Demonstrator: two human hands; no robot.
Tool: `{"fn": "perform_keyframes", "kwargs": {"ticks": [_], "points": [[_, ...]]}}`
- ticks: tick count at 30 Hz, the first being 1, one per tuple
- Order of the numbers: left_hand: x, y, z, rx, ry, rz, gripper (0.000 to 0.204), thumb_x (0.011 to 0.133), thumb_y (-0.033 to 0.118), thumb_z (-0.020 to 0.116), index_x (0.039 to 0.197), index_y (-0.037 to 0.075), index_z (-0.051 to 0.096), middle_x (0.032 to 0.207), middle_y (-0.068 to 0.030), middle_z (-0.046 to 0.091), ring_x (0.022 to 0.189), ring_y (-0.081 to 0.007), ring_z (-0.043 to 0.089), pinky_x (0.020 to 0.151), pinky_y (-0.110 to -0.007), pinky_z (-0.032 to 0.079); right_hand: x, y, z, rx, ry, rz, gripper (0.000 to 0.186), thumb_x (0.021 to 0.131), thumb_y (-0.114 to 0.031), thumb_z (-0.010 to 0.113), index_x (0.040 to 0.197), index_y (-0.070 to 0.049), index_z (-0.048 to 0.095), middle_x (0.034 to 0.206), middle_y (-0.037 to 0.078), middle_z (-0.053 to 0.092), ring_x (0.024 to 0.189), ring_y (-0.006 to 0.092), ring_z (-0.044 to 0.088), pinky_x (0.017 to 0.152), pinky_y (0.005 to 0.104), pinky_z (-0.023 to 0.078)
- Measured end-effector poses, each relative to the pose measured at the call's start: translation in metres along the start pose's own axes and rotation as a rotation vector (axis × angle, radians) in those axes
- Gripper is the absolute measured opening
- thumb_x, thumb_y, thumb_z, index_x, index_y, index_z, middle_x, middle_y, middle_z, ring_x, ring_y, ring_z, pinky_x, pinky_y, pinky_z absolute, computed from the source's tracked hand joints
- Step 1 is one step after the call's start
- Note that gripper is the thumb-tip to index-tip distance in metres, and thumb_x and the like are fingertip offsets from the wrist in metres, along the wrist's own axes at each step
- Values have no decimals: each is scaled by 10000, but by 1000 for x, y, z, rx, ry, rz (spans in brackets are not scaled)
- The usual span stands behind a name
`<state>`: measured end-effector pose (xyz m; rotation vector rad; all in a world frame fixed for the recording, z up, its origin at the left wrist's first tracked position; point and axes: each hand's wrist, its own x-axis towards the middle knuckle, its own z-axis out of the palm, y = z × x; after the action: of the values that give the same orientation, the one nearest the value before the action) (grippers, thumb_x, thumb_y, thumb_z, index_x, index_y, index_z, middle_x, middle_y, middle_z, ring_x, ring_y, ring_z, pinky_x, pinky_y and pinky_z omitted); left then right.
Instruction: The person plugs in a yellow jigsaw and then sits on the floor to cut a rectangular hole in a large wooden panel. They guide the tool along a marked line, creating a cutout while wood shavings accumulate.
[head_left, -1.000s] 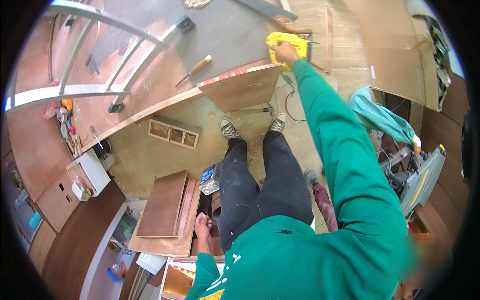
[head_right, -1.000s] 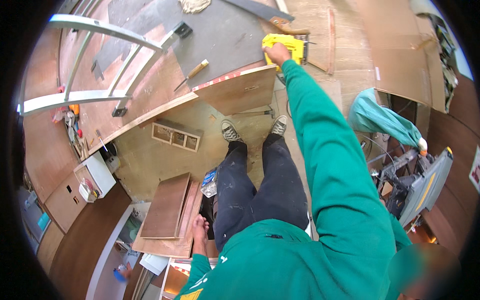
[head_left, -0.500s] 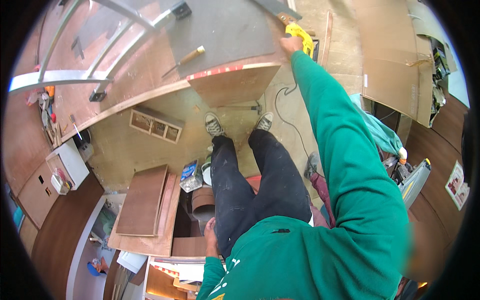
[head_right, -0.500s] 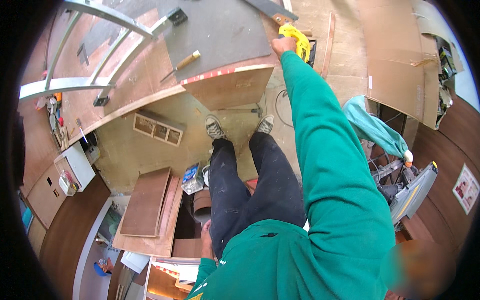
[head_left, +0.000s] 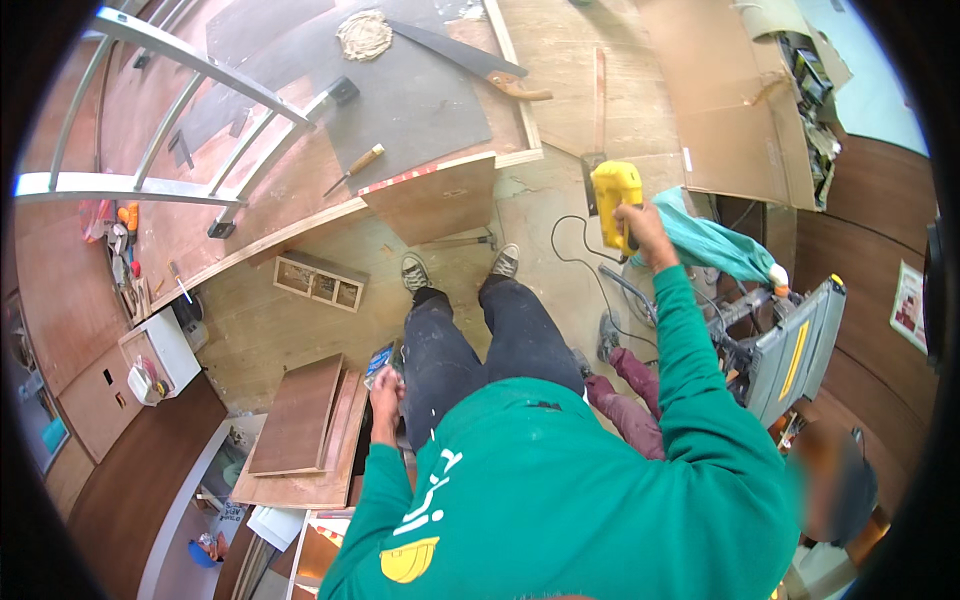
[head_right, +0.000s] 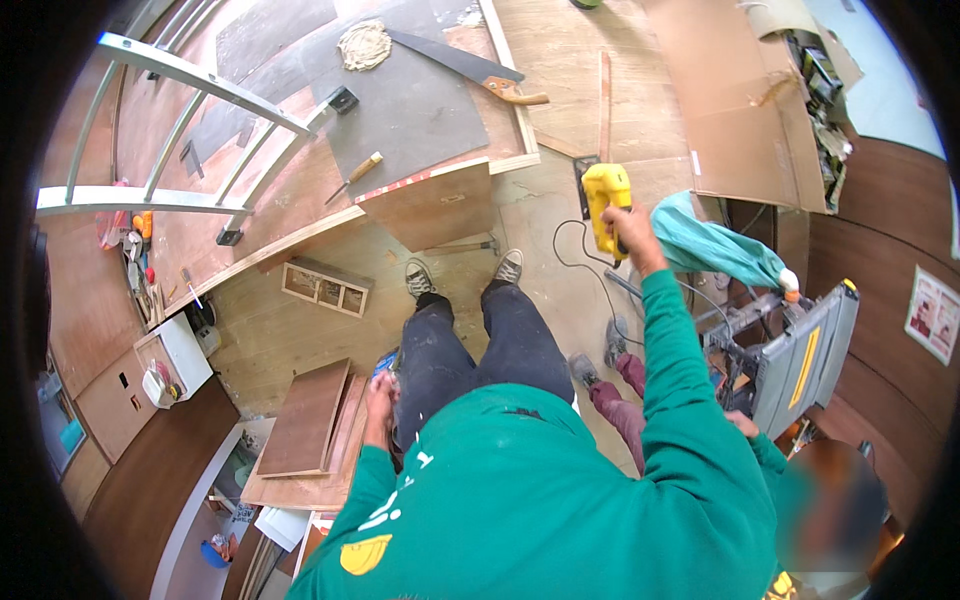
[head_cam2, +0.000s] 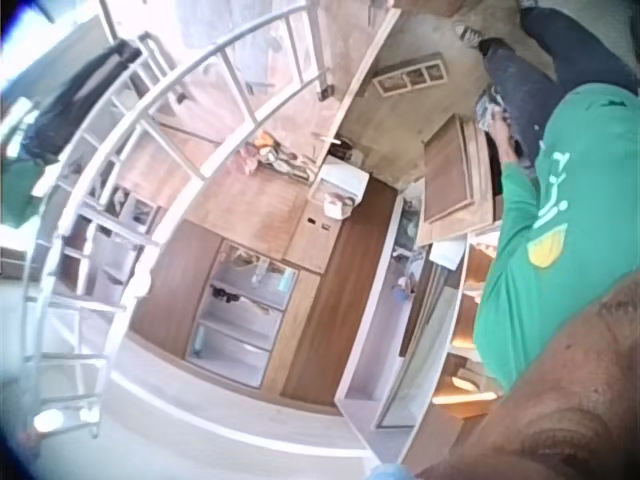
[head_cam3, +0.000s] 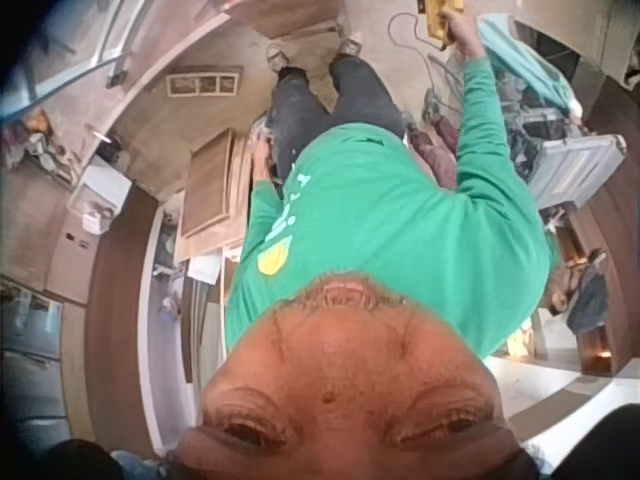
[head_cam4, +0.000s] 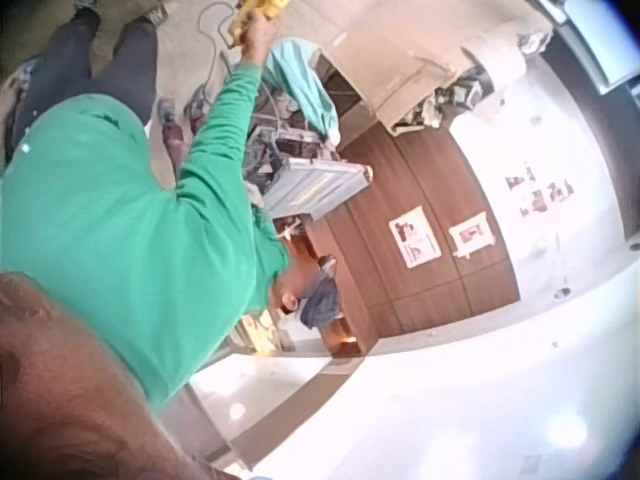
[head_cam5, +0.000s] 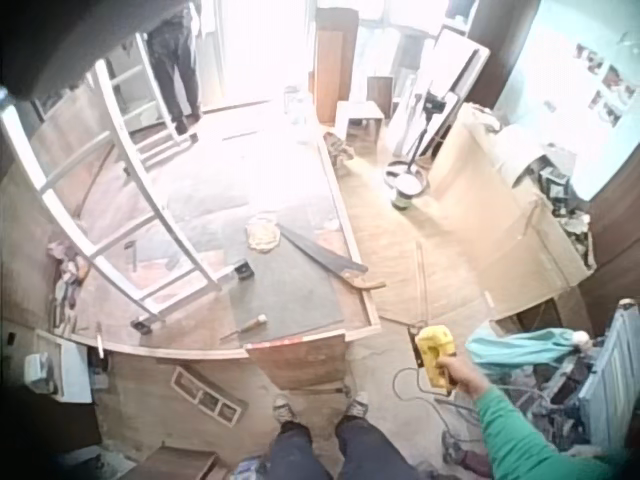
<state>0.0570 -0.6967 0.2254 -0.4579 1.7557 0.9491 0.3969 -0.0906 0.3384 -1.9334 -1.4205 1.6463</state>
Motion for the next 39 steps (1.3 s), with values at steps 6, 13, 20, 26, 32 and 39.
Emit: {"fn": "perform_keyframes", "kwargs": {"ticks": [6, 13, 20, 26, 32, 39], "points": [[40, 81, 46, 283, -172, 164, 473, 1112, 281, 667, 1523, 54, 615, 1164, -44, 746, 832, -113, 651, 700, -268, 538, -135, 52, 34, 97, 261, -8, 207, 867, -104, 785, 1030, -9, 699, 778, 6, 660, 611, 118, 603, 573, 312, 488], [88, 157, 30, 433, -299, 142, 480, 1107, 269, 664, 1540, 72, 602, 1198, -62, 724, 846, -142, 659, 708, -276, 553, -242, 59, 61, 189, 246, -45, 337, 911, -119, 804, 1223, -16, 728, 945, 35, 768, 778, 139, 714, 726, 321, 579], [134, 197, 13, 475, -384, 52, 454, 1111, 194, 631, 1546, 72, 582, 1128, -57, 713, 828, -146, 657, 688, -289, 573, -288, 66, 125, 221, 258, -230, 445, 949, -132, 810, 1361, -6, 701, 1187, 121, 812, 1081, 204, 763, 976, 377, 587], [98, 239, 33, 653, -512, 100, 457, 1096, 183, 647, 1537, 69, 601, 1100, -41, 710, 750, -116, 626, 616, -263, 540, -307, 25, 167, 293, 220, -288, 449, 950, -84, 758, 1383, -7, 670, 1179, 131, 812, 1127, 231, 762, 1010, 385, 581], [46, 279, 58, 868, -668, 346, 346, 1098, 219, 661, 1411, 84, 720, 1137, -33, 671, 775, -122, 646, 643, -285, 526, -297, -14, 179, 274, 188, -245, 432, 934, -75, 728, 1348, 17, 647, 1111, 139, 785, 1033, 224, 756, 923, 384, 594], [-52, 306, 90, 912, -746, 424, 331, 1103, 247, 676, 1387, 87, 733, 1121, -11, 656, 793, -112, 635, 721, -285, 546, -292, -33, 170, 349, 137, -263, 396, 932, -77, 741, 1305, 11, 643, 1072, 111, 763, 800, 185, 723, 726, 379, 591]]}}
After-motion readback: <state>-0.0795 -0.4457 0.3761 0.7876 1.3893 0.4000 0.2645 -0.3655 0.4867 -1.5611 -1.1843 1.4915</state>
